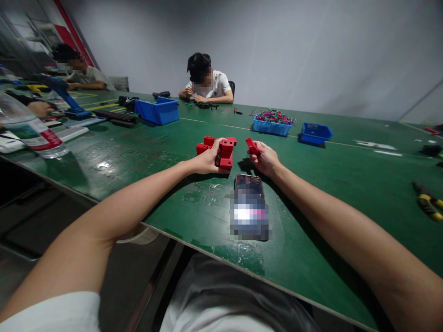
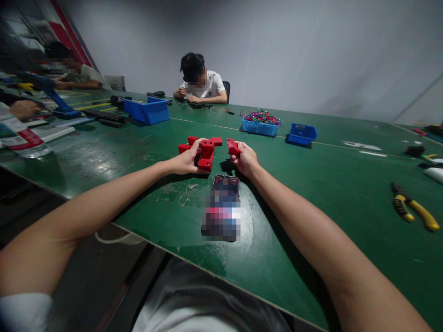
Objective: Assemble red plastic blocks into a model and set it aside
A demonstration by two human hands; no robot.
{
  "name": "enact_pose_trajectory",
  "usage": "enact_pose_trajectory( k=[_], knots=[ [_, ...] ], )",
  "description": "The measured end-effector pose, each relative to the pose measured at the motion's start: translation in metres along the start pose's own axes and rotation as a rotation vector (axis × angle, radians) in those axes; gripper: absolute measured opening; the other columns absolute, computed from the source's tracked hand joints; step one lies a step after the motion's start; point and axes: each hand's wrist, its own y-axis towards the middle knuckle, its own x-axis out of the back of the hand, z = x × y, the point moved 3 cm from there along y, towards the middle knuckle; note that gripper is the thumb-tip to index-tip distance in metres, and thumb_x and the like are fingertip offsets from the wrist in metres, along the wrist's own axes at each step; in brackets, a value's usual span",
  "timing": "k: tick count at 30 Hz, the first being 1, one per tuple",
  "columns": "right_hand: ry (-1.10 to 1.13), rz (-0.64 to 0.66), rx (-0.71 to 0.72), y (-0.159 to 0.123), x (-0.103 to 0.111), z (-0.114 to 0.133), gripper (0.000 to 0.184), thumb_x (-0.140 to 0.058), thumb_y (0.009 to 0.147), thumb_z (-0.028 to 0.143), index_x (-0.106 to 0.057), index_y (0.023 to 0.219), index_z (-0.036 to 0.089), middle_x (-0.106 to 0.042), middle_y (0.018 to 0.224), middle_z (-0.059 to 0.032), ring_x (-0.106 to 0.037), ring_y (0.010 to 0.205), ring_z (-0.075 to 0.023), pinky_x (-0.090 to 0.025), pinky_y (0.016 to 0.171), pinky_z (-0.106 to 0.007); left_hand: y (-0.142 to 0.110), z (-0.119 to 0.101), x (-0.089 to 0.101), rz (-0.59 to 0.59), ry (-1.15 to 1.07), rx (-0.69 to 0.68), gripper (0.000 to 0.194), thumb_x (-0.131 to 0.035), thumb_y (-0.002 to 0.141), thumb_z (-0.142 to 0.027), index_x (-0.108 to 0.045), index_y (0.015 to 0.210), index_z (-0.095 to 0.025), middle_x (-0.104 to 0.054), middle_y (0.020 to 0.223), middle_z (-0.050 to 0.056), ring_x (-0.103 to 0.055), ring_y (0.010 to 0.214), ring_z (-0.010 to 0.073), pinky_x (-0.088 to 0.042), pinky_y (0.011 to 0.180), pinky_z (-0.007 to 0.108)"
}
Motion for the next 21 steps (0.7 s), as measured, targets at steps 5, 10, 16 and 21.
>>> enact_pose_trajectory(
  k=[5, 10, 16, 21],
  knots=[
    [0.012, -0.002, -0.024, -0.0051, -0.0045, 0.0012, 0.012, -0.052, 0.097, 0.019, -0.055, 0.085, 0.02, -0.065, 0.066, 0.0014, -0.053, 0.043, -0.0055, -0.04, 0.038, -0.013, 0.0, -0.0009, -0.001, -0.002, -0.026, -0.004, 0.101, -0.081, 0.067, -0.032, -0.016, 0.143, -0.021, -0.06, 0.114, 0.013, -0.064, 0.103, 0.0261, -0.053, 0.092, 0.05],
    [0.017, 0.119, -0.018, -0.0036, -0.0055, -0.0024, 0.017, -0.072, 0.08, 0.012, -0.057, 0.083, 0.019, -0.067, 0.068, 0.0007, -0.06, 0.051, -0.0079, -0.049, 0.045, -0.016, 0.0, -0.0005, -0.0002, -0.02, -0.046, 0.03, 0.103, -0.083, 0.064, -0.033, -0.019, 0.143, -0.019, -0.059, 0.119, 0.016, -0.062, 0.113, 0.031, -0.049, 0.098, 0.054],
    [0.012, 0.142, -0.01, -0.0024, -0.0047, -0.0044, 0.02, -0.072, 0.075, 0.009, -0.058, 0.085, 0.019, -0.07, 0.072, -0.0013, -0.062, 0.053, -0.0092, -0.053, 0.05, -0.018, -0.0005, 0.0003, -0.0003, -0.042, 0.044, 0.061, 0.107, -0.084, 0.063, -0.034, -0.016, 0.144, -0.019, -0.058, 0.122, 0.018, -0.061, 0.115, 0.0328, -0.048, 0.1, 0.056],
    [0.018, 0.155, 0.003, -0.0025, -0.0062, -0.0042, 0.025, -0.069, 0.072, 0.004, -0.058, 0.09, 0.018, -0.072, 0.08, -0.004, -0.07, 0.066, -0.0136, -0.052, 0.05, -0.018, 0.0016, 0.004, -0.0016, -0.116, 0.085, -0.017, 0.102, -0.086, 0.061, -0.039, -0.025, 0.14, -0.018, -0.05, 0.134, 0.02, -0.057, 0.12, 0.0322, -0.045, 0.104, 0.054]
  ],
)
